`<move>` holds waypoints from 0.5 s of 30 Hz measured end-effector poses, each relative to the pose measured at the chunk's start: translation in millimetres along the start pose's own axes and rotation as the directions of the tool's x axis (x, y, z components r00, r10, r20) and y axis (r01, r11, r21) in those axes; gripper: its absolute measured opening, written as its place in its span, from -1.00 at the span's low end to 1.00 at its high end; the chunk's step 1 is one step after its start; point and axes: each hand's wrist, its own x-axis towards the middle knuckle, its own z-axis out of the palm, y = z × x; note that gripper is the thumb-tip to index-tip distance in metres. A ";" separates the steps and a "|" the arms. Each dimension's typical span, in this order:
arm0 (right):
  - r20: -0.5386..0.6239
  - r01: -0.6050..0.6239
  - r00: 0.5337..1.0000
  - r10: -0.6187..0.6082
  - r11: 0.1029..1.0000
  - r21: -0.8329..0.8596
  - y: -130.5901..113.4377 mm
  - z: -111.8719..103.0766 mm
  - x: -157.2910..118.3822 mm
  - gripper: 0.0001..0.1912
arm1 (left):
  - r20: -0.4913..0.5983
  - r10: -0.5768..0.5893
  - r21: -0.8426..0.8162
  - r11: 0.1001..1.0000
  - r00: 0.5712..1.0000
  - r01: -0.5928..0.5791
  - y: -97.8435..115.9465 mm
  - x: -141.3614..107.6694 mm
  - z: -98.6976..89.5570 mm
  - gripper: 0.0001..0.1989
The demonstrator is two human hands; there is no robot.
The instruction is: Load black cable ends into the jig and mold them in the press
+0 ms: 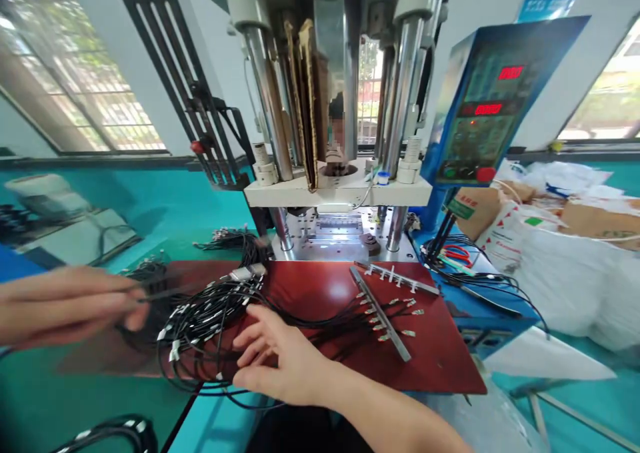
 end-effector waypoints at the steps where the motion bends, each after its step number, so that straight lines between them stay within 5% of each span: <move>1: -0.106 0.024 0.994 -0.004 0.981 0.193 5.6 -4.3 0.0 -0.22 | 0.263 -0.138 0.192 0.977 0.955 0.088 2.3 16.4 15.7 -0.82; 2: -0.209 0.076 0.978 -0.004 0.939 0.335 10.4 -9.1 -0.8 -0.20 | 0.457 -0.255 0.370 0.926 0.852 0.078 1.6 33.3 31.5 -0.78; 4: -0.392 0.179 0.920 0.020 0.868 0.464 16.8 -20.0 -4.9 -0.33 | 0.649 -0.291 0.438 0.899 0.703 -0.032 -10.5 66.7 61.4 -0.65; 5: -0.464 0.206 0.885 0.044 0.857 0.473 18.9 -25.9 -8.2 -0.44 | 0.693 -0.287 0.428 0.902 0.662 -0.056 -21.1 81.9 74.4 -0.61; 8: -0.602 0.174 0.790 0.117 0.899 0.402 25.7 -42.6 -20.3 -0.75 | 0.724 -0.284 0.411 0.909 0.628 -0.064 -57.5 114.3 103.9 -0.57; 10: -0.661 0.106 0.736 0.146 0.940 0.325 32.0 -51.0 -26.9 -0.78 | 0.726 -0.278 0.425 0.900 0.629 -0.094 -72.4 122.8 118.4 -0.59; 15: -0.662 -0.043 0.725 0.191 0.972 0.233 44.3 -59.5 -30.5 -0.71 | 0.634 0.010 0.403 0.850 0.773 -0.341 -68.4 122.2 154.9 -0.73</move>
